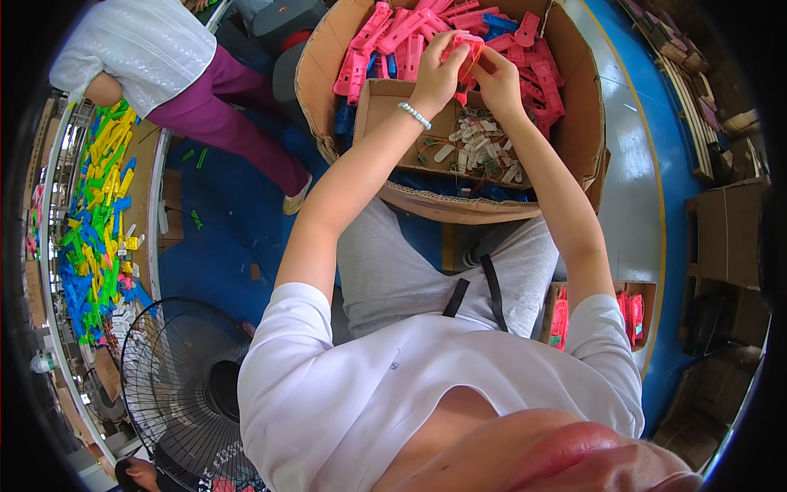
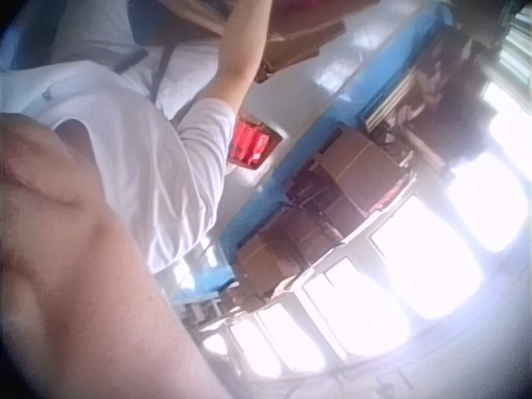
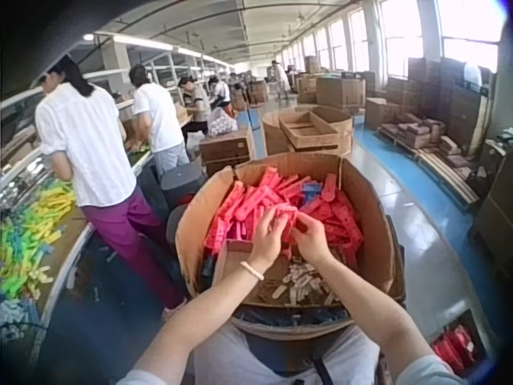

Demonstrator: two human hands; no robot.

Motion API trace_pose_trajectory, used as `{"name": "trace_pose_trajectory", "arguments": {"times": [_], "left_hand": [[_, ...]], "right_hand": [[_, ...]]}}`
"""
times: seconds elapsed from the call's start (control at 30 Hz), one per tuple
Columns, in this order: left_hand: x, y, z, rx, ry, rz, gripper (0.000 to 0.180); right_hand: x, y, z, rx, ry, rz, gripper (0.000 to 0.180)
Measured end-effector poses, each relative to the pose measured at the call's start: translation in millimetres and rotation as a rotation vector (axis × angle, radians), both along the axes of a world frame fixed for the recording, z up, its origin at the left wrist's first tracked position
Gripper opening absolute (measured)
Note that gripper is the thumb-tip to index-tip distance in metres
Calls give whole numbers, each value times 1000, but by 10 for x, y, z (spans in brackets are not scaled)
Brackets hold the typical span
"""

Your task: The person assembles toy components by taking circuit boards and wiring from a box, fitting them into plastic toy casings by hand, and placing the assembled units into a separate tray.

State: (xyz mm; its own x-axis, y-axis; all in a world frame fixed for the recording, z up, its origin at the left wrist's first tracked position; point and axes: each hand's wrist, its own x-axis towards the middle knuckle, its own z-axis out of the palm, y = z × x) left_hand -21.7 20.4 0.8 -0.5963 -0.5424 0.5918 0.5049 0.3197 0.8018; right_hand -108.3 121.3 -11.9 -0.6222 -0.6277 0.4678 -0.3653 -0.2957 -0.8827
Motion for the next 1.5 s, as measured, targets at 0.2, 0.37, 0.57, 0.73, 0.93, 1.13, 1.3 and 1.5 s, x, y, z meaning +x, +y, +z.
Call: {"name": "trace_pose_trajectory", "arguments": {"times": [0.2, 0.37, 0.57, 0.73, 0.93, 1.13, 1.3, 1.5], "left_hand": [[24, 83, 65, 69, 73, 33, 23], [66, 109, 112, 76, 114, 110, 21], [158, 57, 141, 65, 157, 115, 20], [130, 196, 133, 128, 164, 79, 18], [47, -16, -35, -157, -258, 107, 44], [-168, -126, -357, -11, -330, -19, 52], [-112, -166, -454, -31, -460, -140, 52], [21, -116, -290, -95, -572, -128, 41]], "right_hand": [[108, 12, 109, -3, 157, -91, 37], [198, 8, 165, 17, 172, -49, 38], [324, -48, 177, -27, 220, -40, 37], [231, -63, 10, 86, 205, -158, 38], [119, -60, 59, 142, 142, -68, 24], [-120, -145, -67, -12, -260, 88, 37], [-227, -35, -113, 111, -371, -28, 21], [-329, 13, -281, 119, -347, 67, 21]]}}
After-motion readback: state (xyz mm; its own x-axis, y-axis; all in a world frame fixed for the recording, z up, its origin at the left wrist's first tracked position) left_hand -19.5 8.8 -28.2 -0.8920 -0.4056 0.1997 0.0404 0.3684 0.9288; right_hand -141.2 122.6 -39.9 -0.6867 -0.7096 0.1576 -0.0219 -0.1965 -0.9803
